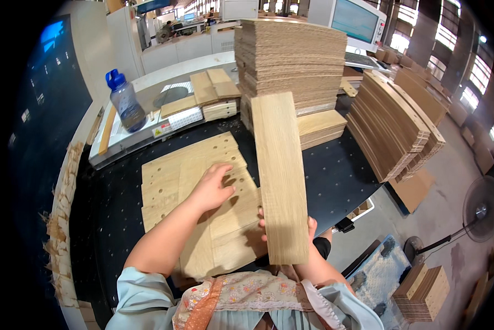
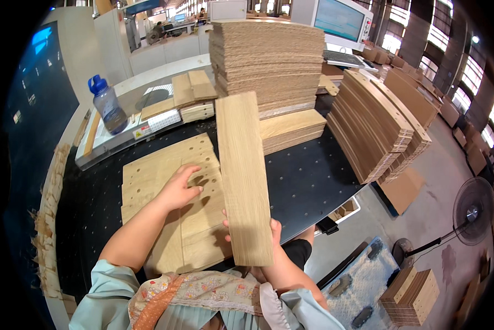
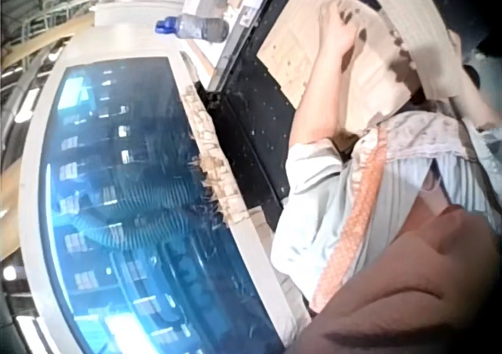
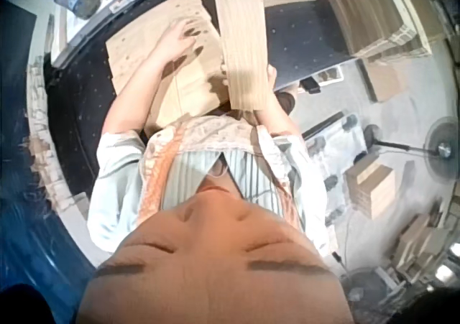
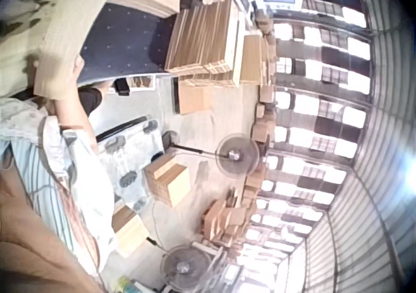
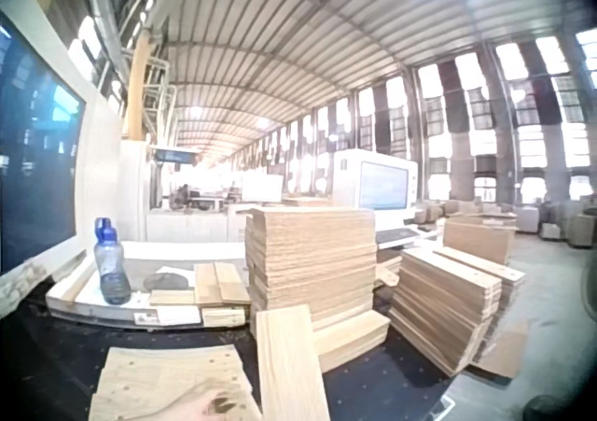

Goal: The person labels wooden panels by hand using adhesive stickers and stacks them on a table and in a crate.

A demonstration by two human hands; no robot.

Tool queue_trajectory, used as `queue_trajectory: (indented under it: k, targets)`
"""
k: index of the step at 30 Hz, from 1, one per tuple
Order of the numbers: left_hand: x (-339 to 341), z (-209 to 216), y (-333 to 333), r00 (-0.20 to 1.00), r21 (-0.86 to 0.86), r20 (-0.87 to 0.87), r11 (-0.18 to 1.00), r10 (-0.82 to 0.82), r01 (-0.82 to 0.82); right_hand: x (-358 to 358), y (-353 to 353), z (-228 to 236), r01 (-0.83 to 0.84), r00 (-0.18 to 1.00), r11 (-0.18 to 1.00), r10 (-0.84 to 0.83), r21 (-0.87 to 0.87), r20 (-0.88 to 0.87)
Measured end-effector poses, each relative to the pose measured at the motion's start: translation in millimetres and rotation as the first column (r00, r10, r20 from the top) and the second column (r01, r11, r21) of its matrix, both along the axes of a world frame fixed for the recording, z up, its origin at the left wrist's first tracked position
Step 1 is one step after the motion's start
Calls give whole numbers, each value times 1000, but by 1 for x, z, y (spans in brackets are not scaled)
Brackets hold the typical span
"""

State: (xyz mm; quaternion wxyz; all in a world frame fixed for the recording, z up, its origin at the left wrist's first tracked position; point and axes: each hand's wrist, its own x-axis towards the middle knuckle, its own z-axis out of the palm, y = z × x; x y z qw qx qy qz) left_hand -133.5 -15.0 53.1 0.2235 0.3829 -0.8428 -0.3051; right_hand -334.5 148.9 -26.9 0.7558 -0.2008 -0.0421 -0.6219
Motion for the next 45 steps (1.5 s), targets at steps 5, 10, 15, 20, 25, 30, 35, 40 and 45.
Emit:
queue_trajectory:
  k: [5,10,15,20,25,30,35,40,45]
  targets:
    - [-99,4,-40,966,-236,258,971,23,40,-57,44,-15,248,969,965,-246,82,-40]
    - [-178,17,-80,853,-319,509,945,114,64,-96,60,-47,394,916,917,-397,53,59]
    - [-216,-3,-81,714,-363,639,931,285,-47,-115,61,-51,463,863,886,-460,38,208]
    - [-217,-22,-70,717,-430,626,903,307,-11,-129,54,-53,474,854,880,-467,26,227]
    - [-232,12,-61,655,-373,724,922,217,107,-135,56,-56,493,860,869,-495,53,120]
    - [-251,-4,-93,835,-278,540,959,108,57,-123,66,-44,498,859,857,-508,129,61]
    - [-248,2,-76,892,-298,429,955,141,-8,-121,77,-39,544,832,827,-554,143,36]
    - [-203,12,-75,919,-596,351,800,182,69,-118,83,-33,540,834,832,-549,131,50]
    - [-122,20,-62,989,-581,135,813,55,34,-112,77,-43,552,834,834,-552,20,-10]
